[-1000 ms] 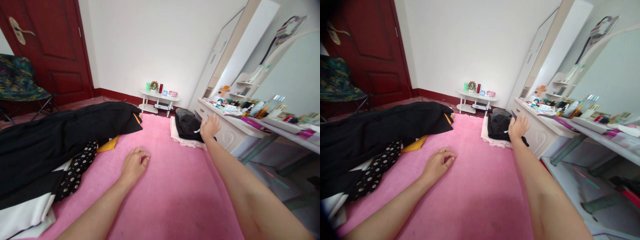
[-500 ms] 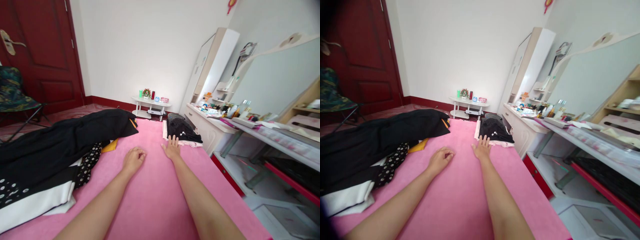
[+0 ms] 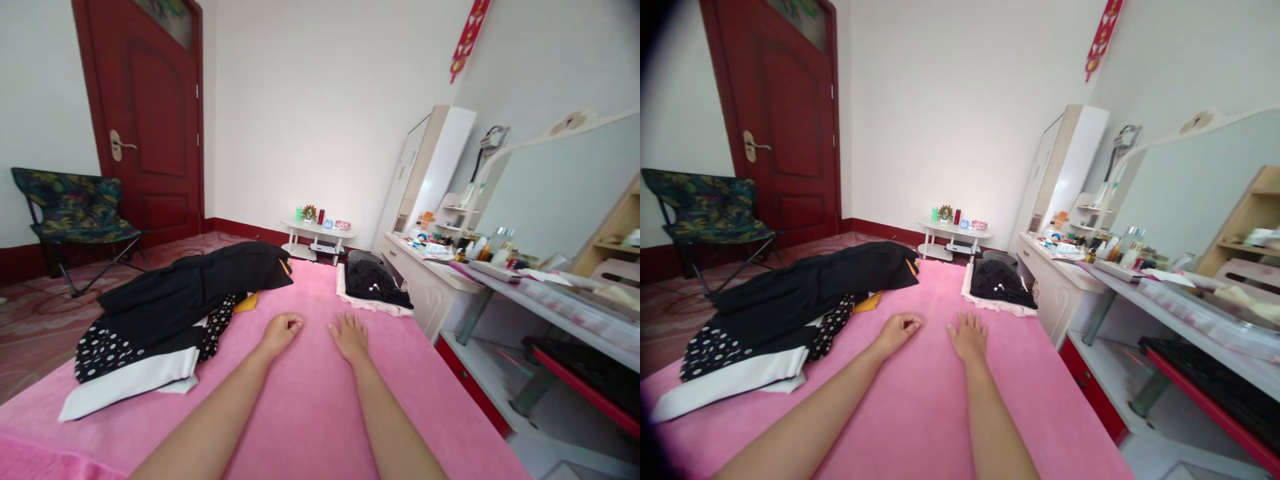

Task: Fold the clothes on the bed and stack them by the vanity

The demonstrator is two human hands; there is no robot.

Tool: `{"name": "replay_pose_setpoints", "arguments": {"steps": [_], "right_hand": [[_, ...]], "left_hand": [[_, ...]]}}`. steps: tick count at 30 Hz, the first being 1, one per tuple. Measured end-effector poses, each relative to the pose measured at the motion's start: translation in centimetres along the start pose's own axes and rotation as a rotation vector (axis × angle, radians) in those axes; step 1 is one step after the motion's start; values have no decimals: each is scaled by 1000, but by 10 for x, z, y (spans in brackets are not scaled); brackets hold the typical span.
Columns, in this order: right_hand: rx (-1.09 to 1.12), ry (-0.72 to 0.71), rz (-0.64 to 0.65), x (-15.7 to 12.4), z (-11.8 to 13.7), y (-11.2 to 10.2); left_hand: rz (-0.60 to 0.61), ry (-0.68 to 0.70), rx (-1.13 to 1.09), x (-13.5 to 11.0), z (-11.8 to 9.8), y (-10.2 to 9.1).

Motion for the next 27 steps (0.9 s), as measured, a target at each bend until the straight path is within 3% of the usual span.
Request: {"name": "replay_pose_setpoints", "arguments": {"steps": [27], "right_hand": [[164,-42,-97,8,-13,0]], "left_hand": [[-1,-38,-49,6,13,5]]}}
Point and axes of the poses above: each hand's wrist, its own x-axis towards the middle knuckle, its own y-axis out of the palm, z = x × y, the point moved 1 cm from there along x, towards the middle knuckle, and after that the axes turned 1 degree about -y, right-handed, at the moved point
